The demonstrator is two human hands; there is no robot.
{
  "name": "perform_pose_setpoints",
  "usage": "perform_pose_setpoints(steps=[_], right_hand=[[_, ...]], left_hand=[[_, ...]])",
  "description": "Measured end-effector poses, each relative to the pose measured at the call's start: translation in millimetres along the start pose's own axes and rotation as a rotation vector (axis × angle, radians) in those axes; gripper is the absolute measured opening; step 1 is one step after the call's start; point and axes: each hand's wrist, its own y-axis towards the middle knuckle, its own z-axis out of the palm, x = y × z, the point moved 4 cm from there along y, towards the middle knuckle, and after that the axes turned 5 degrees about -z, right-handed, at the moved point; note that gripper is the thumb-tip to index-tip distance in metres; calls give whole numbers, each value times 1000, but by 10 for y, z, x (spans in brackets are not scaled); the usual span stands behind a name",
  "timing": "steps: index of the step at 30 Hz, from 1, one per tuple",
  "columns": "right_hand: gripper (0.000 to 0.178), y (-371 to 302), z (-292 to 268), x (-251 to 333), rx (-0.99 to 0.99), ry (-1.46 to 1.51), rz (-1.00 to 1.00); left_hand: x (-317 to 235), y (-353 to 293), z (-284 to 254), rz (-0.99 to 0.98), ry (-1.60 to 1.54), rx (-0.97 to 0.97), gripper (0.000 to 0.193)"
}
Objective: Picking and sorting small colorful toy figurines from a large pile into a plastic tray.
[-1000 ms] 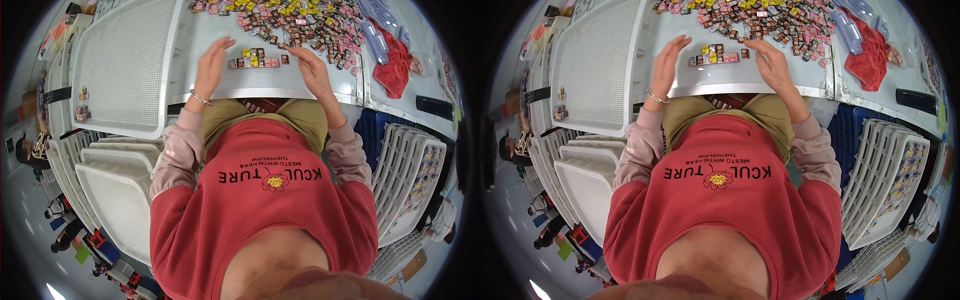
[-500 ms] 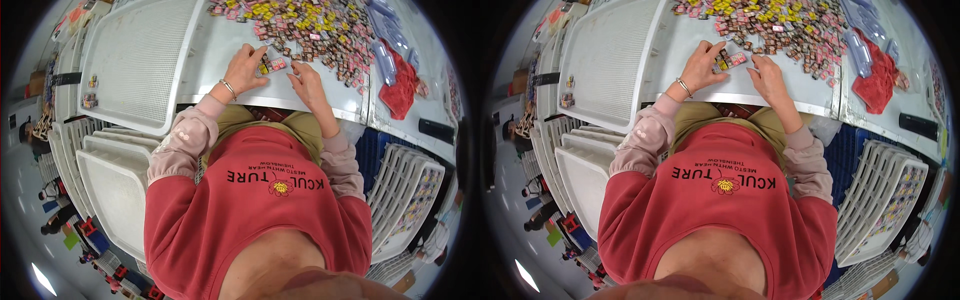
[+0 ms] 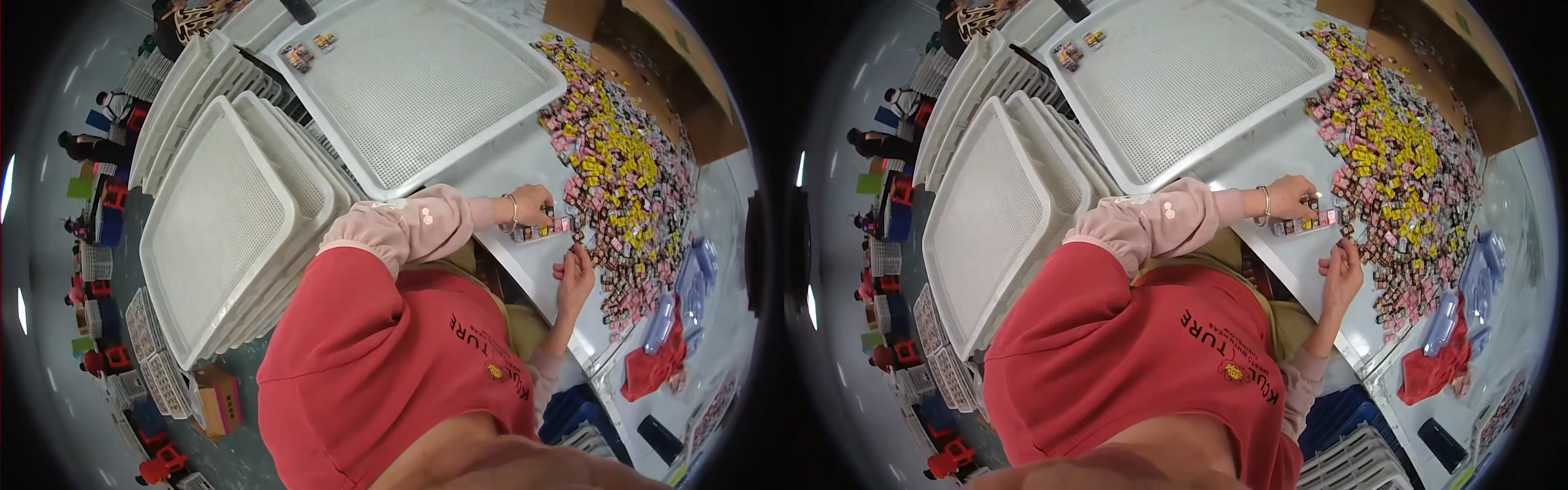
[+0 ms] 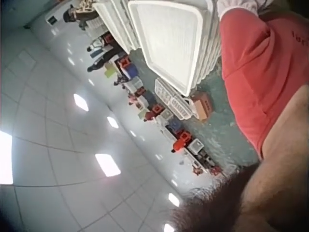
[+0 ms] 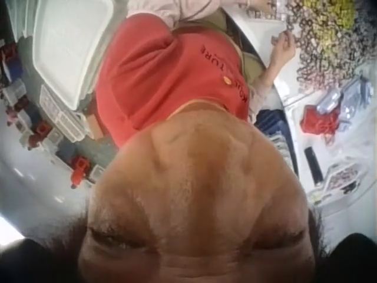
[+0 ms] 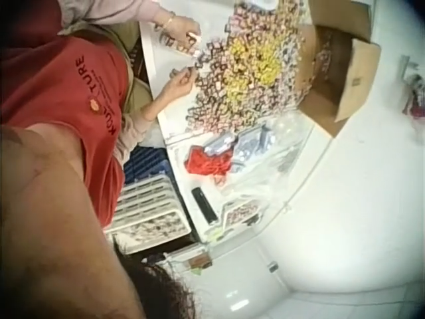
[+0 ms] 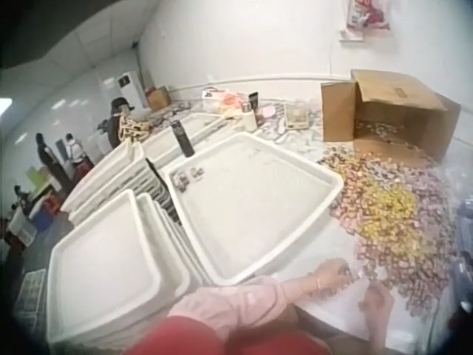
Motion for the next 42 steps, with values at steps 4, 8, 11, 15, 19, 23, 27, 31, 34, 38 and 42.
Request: perform_pose_setpoints(steps=[4,8,11,15,19,23,27,31,34,38,42], right_hand=[[32,16,-149,-82,-33,133,22],[30,29,-236,-21,-72,198,49],[29,69,-105,156,-55,147,44],[27,119,81,207,31,127,19],[28,183,394,328,126,86,24],[26,266,616,353,196,44,44],[26,281,647,219,189,19,59],[25,284,578,38,164,-22,61],[24,298,546,43,159,33,55],[23,318,548,68,154,16,75],[23,317,548,69,132,-27,91]], left_hand=[[43,72,-109,-206,-516,280,36],[-79,112,-835,-182,-1056,308,30],[224,193,-1631,-33,-1275,193,29],[662,67,-2472,-108,-1257,-73,30],[1178,41,-2695,-216,-1281,-228,28],[1403,50,-2759,-253,-1343,-310,27],[1763,71,-2901,-275,-1432,-425,25],[2449,12,-3182,-372,-1400,-639,22],[2637,-69,-3319,-419,-1431,-748,22],[2749,-103,-3371,-437,-1366,-685,22],[2432,-1,-3216,-403,-1164,-356,21]])
